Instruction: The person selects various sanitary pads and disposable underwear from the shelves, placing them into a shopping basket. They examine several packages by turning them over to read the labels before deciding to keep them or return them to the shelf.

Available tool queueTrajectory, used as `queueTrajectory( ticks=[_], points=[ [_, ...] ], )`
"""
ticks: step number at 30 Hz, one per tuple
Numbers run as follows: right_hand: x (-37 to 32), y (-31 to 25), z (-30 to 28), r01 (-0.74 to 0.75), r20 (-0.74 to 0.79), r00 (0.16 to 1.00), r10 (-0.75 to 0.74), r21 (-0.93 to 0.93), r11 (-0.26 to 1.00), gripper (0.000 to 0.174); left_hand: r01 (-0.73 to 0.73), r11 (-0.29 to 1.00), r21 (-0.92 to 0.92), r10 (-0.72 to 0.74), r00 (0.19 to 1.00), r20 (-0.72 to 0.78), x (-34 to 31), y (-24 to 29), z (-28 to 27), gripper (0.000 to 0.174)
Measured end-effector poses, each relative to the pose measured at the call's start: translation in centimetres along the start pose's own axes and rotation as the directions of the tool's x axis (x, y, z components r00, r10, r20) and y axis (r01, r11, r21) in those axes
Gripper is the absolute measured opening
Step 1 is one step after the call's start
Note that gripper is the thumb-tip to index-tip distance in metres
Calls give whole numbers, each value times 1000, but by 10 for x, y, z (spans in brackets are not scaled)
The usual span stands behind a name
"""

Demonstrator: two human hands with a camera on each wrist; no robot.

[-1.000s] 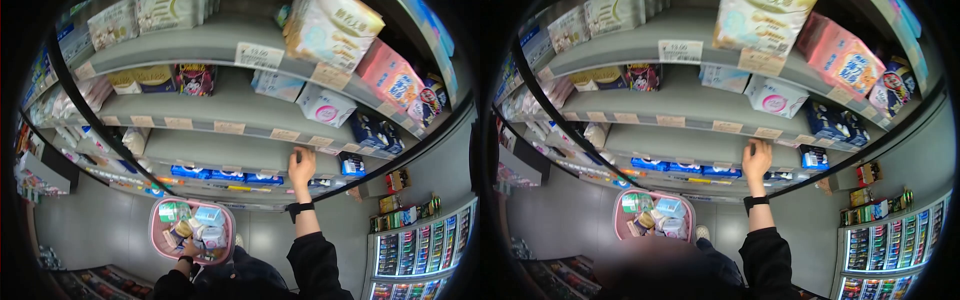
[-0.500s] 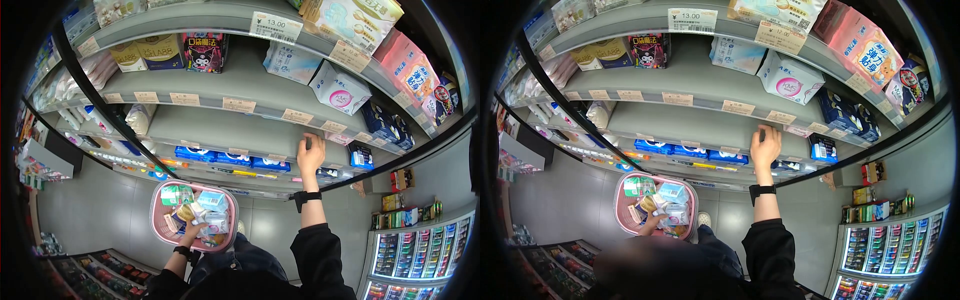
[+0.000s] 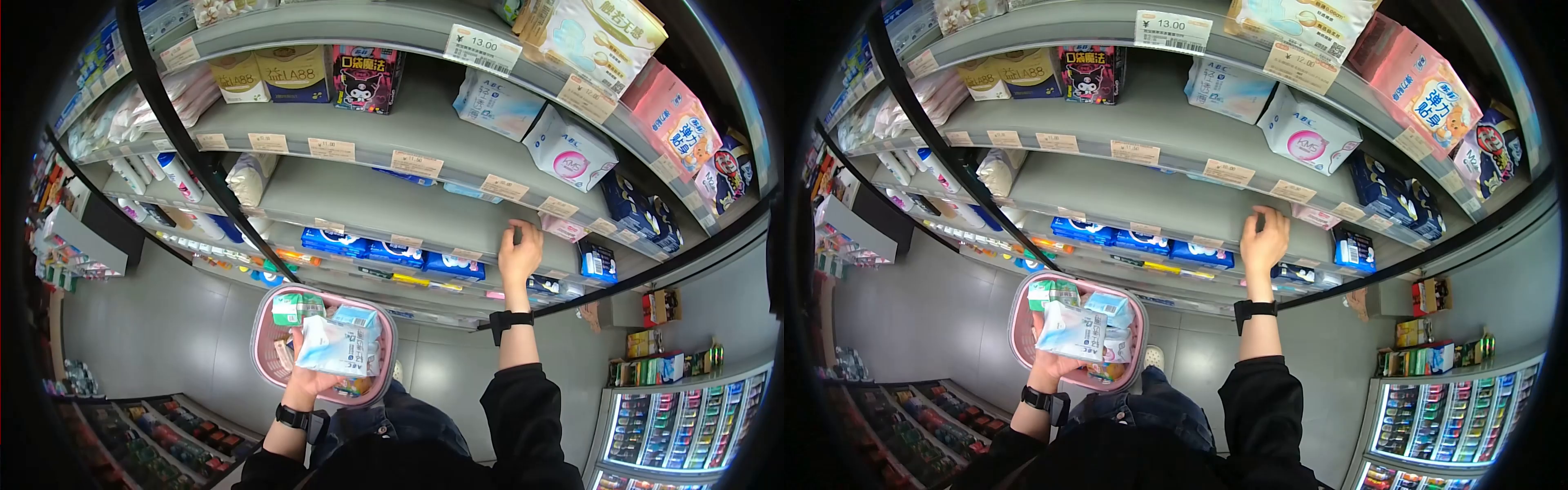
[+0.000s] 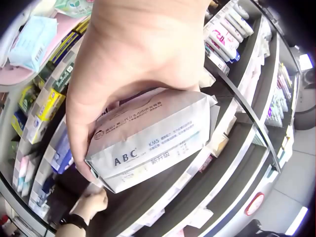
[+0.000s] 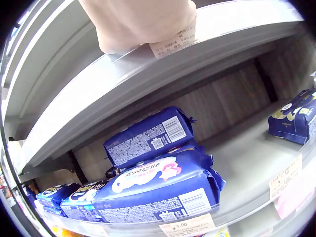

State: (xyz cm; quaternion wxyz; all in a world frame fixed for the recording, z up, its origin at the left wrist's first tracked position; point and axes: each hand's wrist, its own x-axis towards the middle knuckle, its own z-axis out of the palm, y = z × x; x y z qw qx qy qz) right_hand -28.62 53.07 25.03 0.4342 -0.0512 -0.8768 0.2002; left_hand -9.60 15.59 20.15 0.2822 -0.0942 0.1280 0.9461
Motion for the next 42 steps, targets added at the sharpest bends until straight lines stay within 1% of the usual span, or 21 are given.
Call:
queueTrajectory(
  ticks=[2,4,5,7,8,10,11,13,14,15,17,18,19,24,28,31,36,38,39,41,42],
  points=[
    [0,0,-1,2,-1,1000,-2,4,1000,13,-1,999,-35,3,999,51,-1,-3,3,107],
    [-1,-1,-1,4,-3,1000,-4,2,1000,13,2,978,-206,21,993,112,-1,-6,-3,112],
    [-1,-1,-1,6,-6,1000,-6,-2,1000,13,1,978,-207,23,993,112,-2,-7,-11,112],
    [-1,-1,-2,7,-4,1000,-7,-3,1000,13,12,905,-425,-7,1000,15,-5,-6,-20,110],
    [0,-2,-2,7,-3,1000,-7,-5,1000,12,10,904,-427,-5,1000,14,-6,-6,-23,110],
    [0,-1,-1,8,-1,1000,-8,-8,1000,12,69,996,-51,-58,981,186,-9,-4,-11,110],
    [0,-1,-1,7,-2,1000,-7,-13,1000,12,67,996,-53,-56,981,185,-9,-6,-18,110],
    [-1,-1,-1,10,0,1000,-10,-12,1000,12,81,993,-84,-45,931,361,-7,-10,-24,111],
    [-1,0,-1,11,-2,1000,-11,-12,1000,12,-35,993,116,12,982,191,-11,-13,-25,97],
    [-1,0,0,13,1,1000,-13,-11,1000,12,-37,993,114,15,982,190,-13,-12,-24,97],
    [-2,-1,0,10,-3,1000,-10,-12,1000,12,40,949,314,-19,998,-68,-20,-9,-23,81],
    [-1,-1,0,13,1,1000,-13,-10,1000,12,-27,947,321,28,1000,3,-24,-9,-20,70],
    [-1,0,0,11,-2,1000,-11,-11,1000,12,-10,948,319,16,1000,-17,-25,-6,8,63],
    [-3,3,3,-9,8,1000,9,-3,1000,12,15,927,376,32,993,-116,-31,-5,20,47],
    [-3,3,2,-22,9,1000,22,1,1000,12,-110,831,545,168,984,-57,-40,-10,46,52],
    [-5,4,1,-30,13,999,30,19,999,12,-95,796,597,193,976,-102,-45,-10,48,55],
    [-3,11,-1,-18,47,999,14,104,994,12,-96,826,556,224,960,-166,-53,-10,44,54],
    [-2,13,-6,-87,107,993,56,311,946,10,-134,818,559,274,946,-174,-57,-9,46,51],
    [-3,12,-9,-80,105,993,49,314,946,10,-142,818,558,279,945,-170,-59,-8,47,51],
    [-10,12,-20,-133,83,991,106,470,873,8,-132,805,578,278,945,-170,-62,-7,47,48],
    [-17,0,-31,-73,57,997,55,410,909,7,-139,807,574,283,944,-170,-63,-6,46,48]
  ],
)
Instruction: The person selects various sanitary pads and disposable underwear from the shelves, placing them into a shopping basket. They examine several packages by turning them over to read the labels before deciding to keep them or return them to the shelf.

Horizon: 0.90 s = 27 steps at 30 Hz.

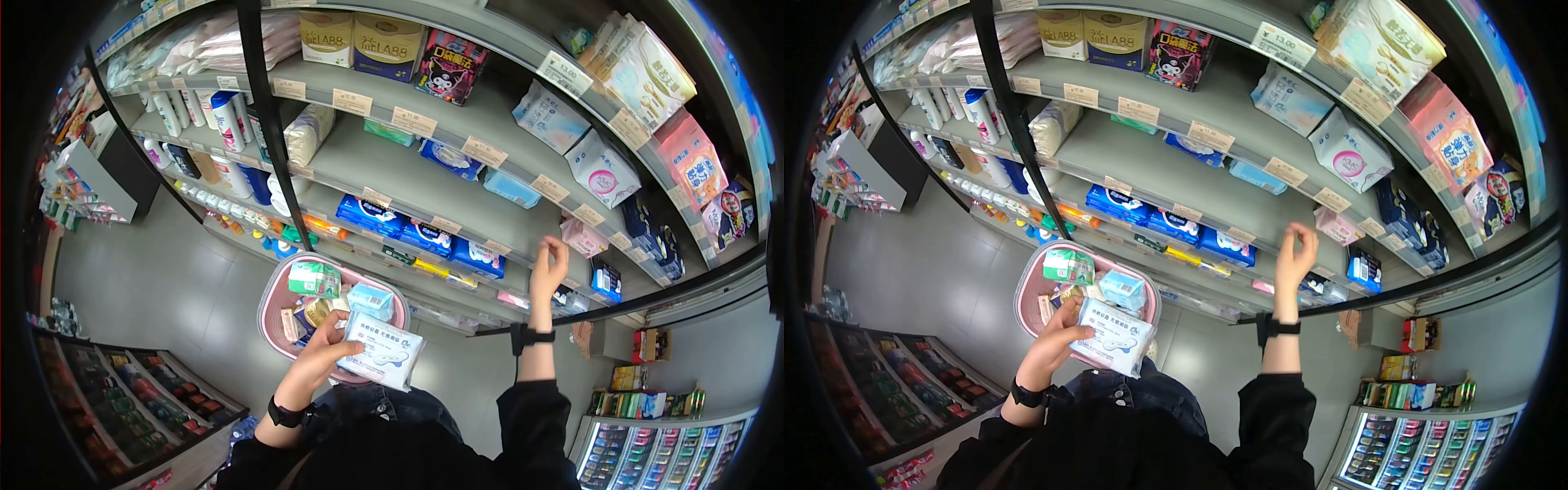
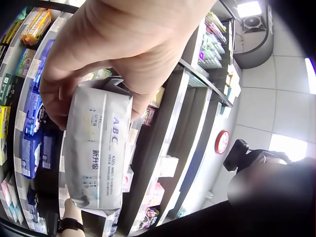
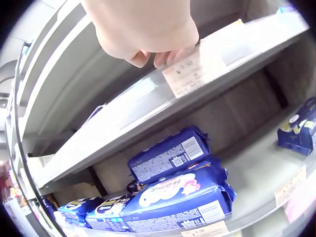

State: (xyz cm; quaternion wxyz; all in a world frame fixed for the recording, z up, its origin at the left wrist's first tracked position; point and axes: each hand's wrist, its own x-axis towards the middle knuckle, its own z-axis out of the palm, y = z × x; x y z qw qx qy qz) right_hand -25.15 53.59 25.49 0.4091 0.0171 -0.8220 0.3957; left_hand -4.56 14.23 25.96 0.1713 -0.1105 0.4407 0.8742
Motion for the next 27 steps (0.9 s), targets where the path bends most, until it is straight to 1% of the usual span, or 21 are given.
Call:
queueTrajectory(
  ticks=[1,3,5,6,7,9,10,11,12,13,15,16,17,18,19,20,21,23,24,25,27],
  points=[
    [-13,-14,-2,5,7,1000,-5,4,1000,7,16,1000,-3,-16,1000,17,-1,0,-2,47],
    [-45,-46,-5,-212,191,967,170,225,951,9,33,999,-8,-33,999,26,-2,0,-4,46],
    [-76,-99,-8,-445,479,848,228,409,797,15,-21,999,39,17,997,81,-2,3,-1,46],
    [-88,-124,-12,-595,646,716,265,366,715,23,-19,999,38,16,997,76,-3,5,2,46],
    [-98,-144,-16,-725,787,552,276,291,624,30,-38,996,76,34,998,55,-5,8,7,43],
    [-112,-163,-20,-900,958,252,139,179,398,45,-53,992,115,50,998,29,-6,9,11,41],
    [-120,-168,-20,-901,959,249,139,177,396,45,-87,988,128,84,996,28,-5,8,12,39],
    [-127,-173,-20,-894,976,206,69,159,419,50,-120,983,142,117,993,28,-6,7,12,37],
    [-131,-177,-20,-885,987,160,1,143,443,56,-118,983,141,116,993,26,-6,6,13,37],
    [-130,-182,-21,-886,987,158,2,141,442,56,-148,977,156,144,989,40,-6,5,13,34],
    [-128,-191,-24,-850,986,163,21,130,511,61,-176,970,168,169,984,54,-5,1,12,31],
    [-128,-191,-23,-856,977,212,19,177,485,65,-242,963,115,234,969,78,-3,-3,9,28],
    [-130,-186,-22,-857,977,210,20,174,486,65,-306,950,60,300,949,99,-2,-5,8,26],
    [-132,-180,-20,-819,953,300,-51,285,498,64,-305,951,58,299,949,97,-3,-1,11,26],
    [-133,-177,-20,-771,915,385,-124,392,501,64,-145,986,-85,155,981,119,-4,7,18,26],
    [-134,-178,-19,-772,916,381,-124,390,502,64,24,975,-222,12,987,160,-6,11,22,28],
    [-136,-180,-18,-754,888,431,-161,452,476,58,45,988,-148,-8,971,238,-2,6,18,35],
    [-138,-184,-15,-707,818,526,-231,572,417,49,79,990,114,-110,949,296,-7,1,17,45],
    [-137,-188,-15,-658,811,547,-205,569,494,44,141,988,57,-152,929,337,-5,0,16,57],
    [-138,-191,-13,-659,813,545,-206,567,494,44,140,989,55,-151,930,336,-5,1,18,57],
    [-139,-196,-11,-370,703,698,-137,518,771,48,-76,983,164,13,934,356,-6,8,27,67]
  ],
)
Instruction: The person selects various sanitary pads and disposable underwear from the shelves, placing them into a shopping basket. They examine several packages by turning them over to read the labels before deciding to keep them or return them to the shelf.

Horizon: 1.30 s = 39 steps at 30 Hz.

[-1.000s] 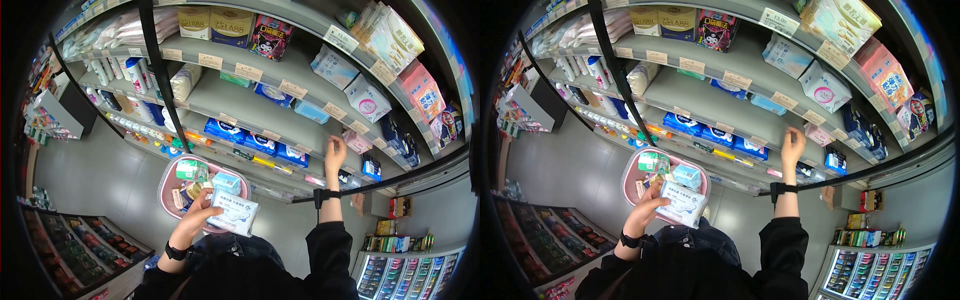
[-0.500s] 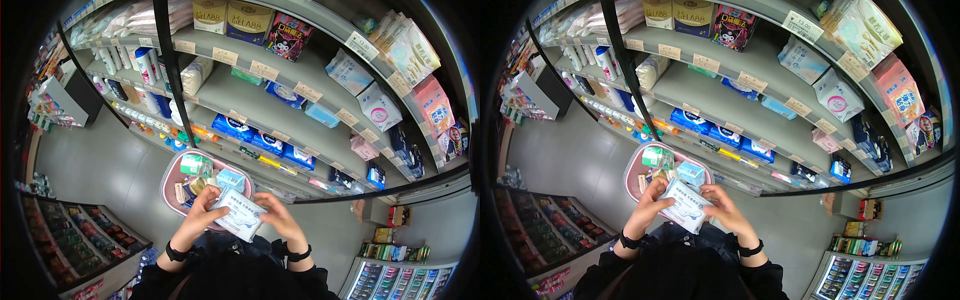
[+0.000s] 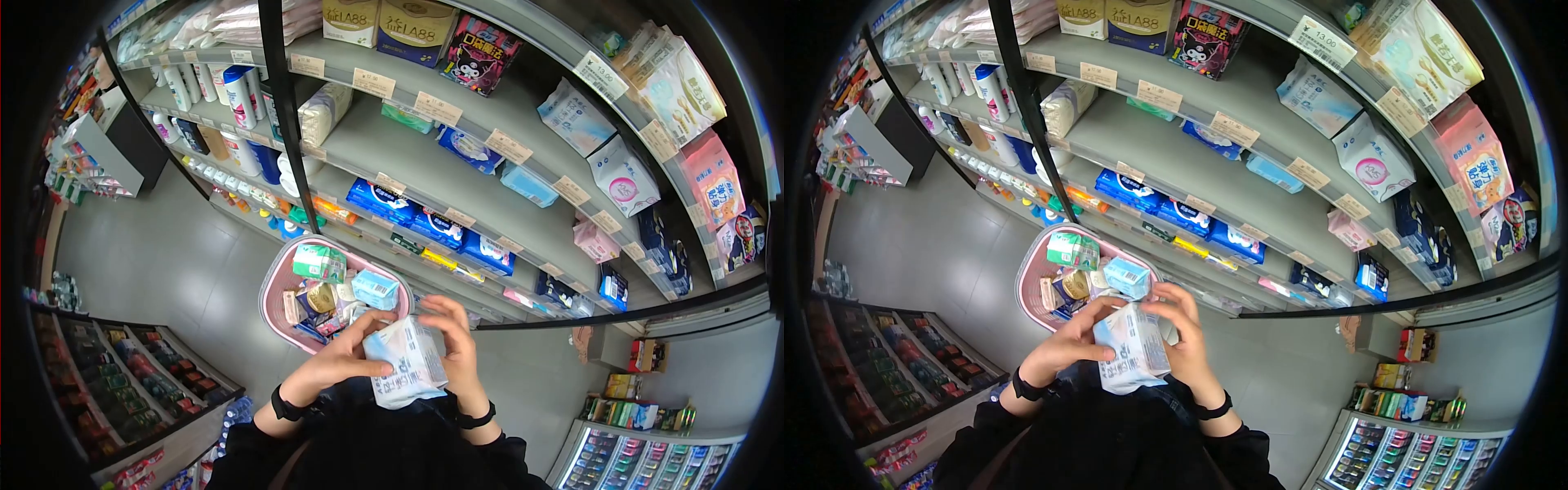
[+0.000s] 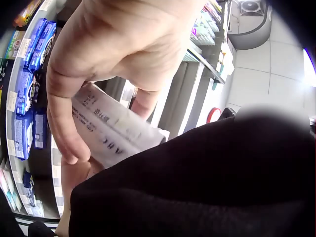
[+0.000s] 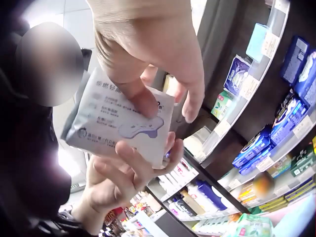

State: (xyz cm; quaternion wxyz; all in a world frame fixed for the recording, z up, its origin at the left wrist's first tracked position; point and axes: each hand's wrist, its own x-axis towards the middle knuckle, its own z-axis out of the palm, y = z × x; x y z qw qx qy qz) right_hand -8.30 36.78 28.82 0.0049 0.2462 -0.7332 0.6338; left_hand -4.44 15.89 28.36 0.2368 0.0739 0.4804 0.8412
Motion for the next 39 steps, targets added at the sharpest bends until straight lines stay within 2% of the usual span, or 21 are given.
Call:
queueTrajectory(
  ticks=[2,3,4,5,6,8,9,10,13,15,16,19,21,23,24,28,32,34,35,38,39],
  points=[
    [-2,2,-1,-56,-53,997,58,28,998,42,-4,999,-49,2,998,-57,1,5,3,74],
    [-2,-1,-4,-213,-19,975,223,231,949,36,-55,998,23,57,991,-119,1,3,3,72],
    [-2,-2,-8,-357,48,927,372,416,836,32,-101,990,98,117,977,-177,1,2,2,70],
    [-3,-2,-11,-368,87,928,363,369,853,41,-102,990,93,119,974,-195,1,3,1,69],
    [-4,-2,-11,-368,88,928,363,369,853,41,-103,990,93,119,973,-195,2,0,-1,69],
    [-6,0,-10,-355,125,933,337,456,816,48,-68,995,66,86,948,-307,3,-6,-4,67],
    [-6,2,-10,-323,116,946,301,345,881,50,-68,995,66,85,948,-307,2,-4,-2,67],
    [-9,7,-12,-323,115,946,302,344,882,50,-108,993,49,118,933,-339,2,-1,2,67],
    [-16,19,-17,-380,226,923,311,415,827,43,-200,979,-35,168,893,-418,4,2,9,66],
    [-15,18,-16,-453,336,887,317,497,740,53,-256,962,-98,180,860,-477,4,0,6,66],
    [-13,15,-14,-453,336,887,317,497,740,53,-256,962,-98,181,860,-477,4,-3,3,66],
    [-8,1,-9,-474,328,876,353,461,750,100,-220,972,-83,163,884,-438,5,-6,-3,57],
    [-6,-6,-3,-401,274,911,307,424,812,100,-160,987,-27,139,923,-359,6,-4,-3,43],
    [-6,-7,-4,-326,223,941,256,381,865,101,-109,994,-30,92,931,-352,5,-5,-1,38],
    [-7,-6,-6,-336,262,930,257,328,883,98,-59,998,-33,44,937,-346,5,-6,1,34],
    [-11,1,-16,-360,357,896,262,243,901,89,-66,997,29,72,946,-315,5,-6,0,31],
    [-8,4,-20,-330,368,911,187,375,866,85,-62,998,4,61,967,-249,4,-11,0,25],
    [-7,-6,-21,-474,398,853,337,322,820,73,0,1000,13,3,981,-193,5,-13,1,23],
    [-6,-13,-20,-478,399,847,351,283,832,67,4,999,45,4,984,-181,4,-11,2,24],
    [-9,-4,-24,-463,436,832,342,206,862,66,16,1000,-3,-17,975,-221,5,-8,8,25],
    [-10,-1,-25,-456,428,837,339,206,866,66,-54,983,174,92,972,-215,7,-7,6,34]
  ],
)
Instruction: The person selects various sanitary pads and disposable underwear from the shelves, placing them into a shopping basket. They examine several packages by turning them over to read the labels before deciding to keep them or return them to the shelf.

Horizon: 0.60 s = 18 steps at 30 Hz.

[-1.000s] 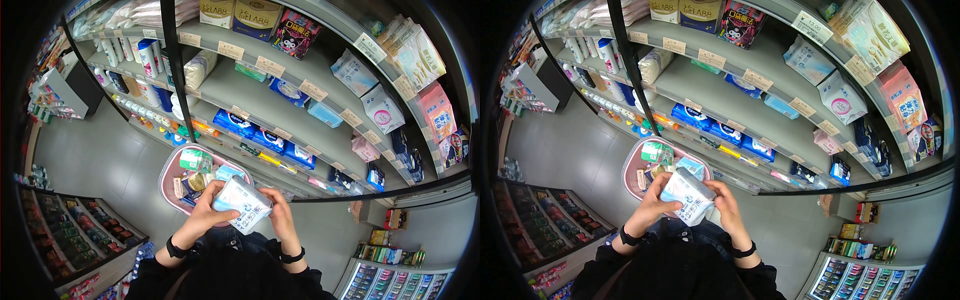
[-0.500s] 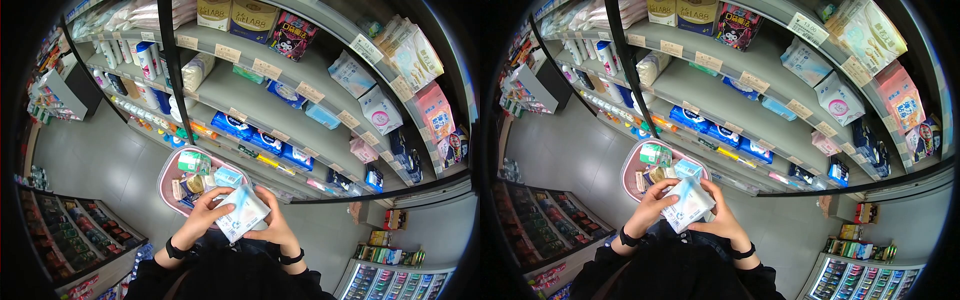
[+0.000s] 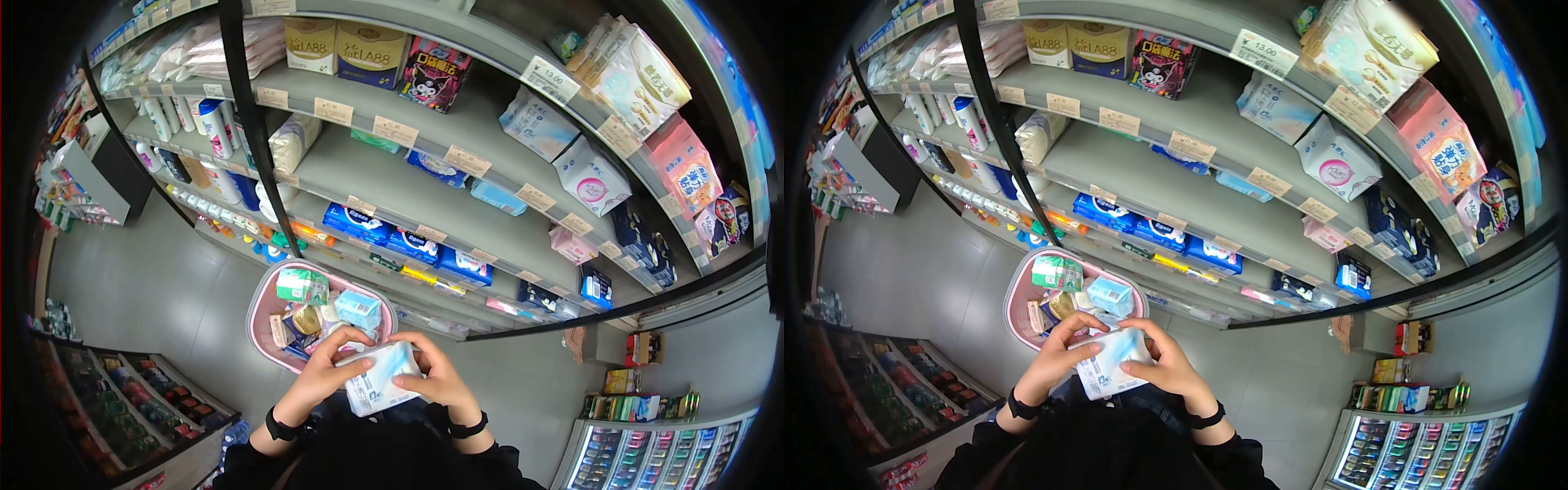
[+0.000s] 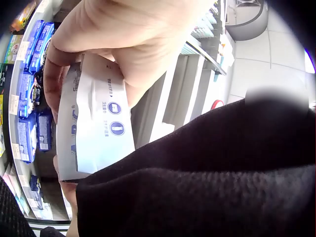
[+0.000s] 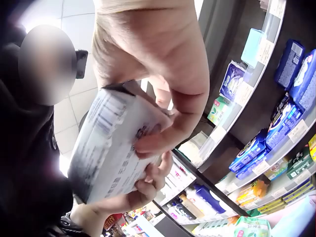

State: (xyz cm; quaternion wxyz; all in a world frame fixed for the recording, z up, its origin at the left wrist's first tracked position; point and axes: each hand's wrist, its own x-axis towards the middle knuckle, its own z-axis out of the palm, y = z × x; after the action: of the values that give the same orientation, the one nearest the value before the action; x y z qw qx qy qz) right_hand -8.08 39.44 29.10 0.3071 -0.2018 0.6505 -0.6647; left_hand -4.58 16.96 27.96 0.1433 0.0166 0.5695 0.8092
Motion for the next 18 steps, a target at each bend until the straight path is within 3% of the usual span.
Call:
queueTrajectory(
  ticks=[1,3,5,7,9,11,13,14,15,17,18],
  points=[
    [0,3,0,33,-63,998,-28,72,997,66,-5,1000,4,5,1000,9,-1,0,-1,34],
    [2,2,2,82,-133,989,-64,135,987,65,122,988,-91,-123,992,-15,-3,0,-1,45],
    [3,-7,5,91,-241,970,-37,218,972,61,30,998,-55,-28,999,24,-1,0,4,52],
    [2,-7,3,89,-232,971,-54,145,985,61,49,996,-75,-53,997,-54,0,0,6,51],
    [2,4,0,64,-185,978,-93,-157,986,66,52,996,-67,-56,996,-62,1,0,5,52],
    [2,5,-2,5,-172,985,-34,-165,986,68,6,999,-43,-10,997,-81,1,1,6,52],
    [3,3,-2,-25,-157,986,54,179,983,65,-1,999,-32,-1,999,-49,2,3,7,58],
    [4,5,-4,-66,-144,985,99,217,974,64,-12,999,-38,9,998,-62,2,7,10,61],
    [6,4,-8,-53,-149,985,86,213,976,64,-23,999,-43,20,997,-76,1,9,12,65],
    [8,0,-15,126,-213,973,-89,165,978,64,-40,998,-51,36,997,-65,-1,5,3,69],
    [9,-8,-23,140,-272,956,-113,83,987,60,21,996,-91,-25,999,-45,-4,9,-1,67]
  ],
)
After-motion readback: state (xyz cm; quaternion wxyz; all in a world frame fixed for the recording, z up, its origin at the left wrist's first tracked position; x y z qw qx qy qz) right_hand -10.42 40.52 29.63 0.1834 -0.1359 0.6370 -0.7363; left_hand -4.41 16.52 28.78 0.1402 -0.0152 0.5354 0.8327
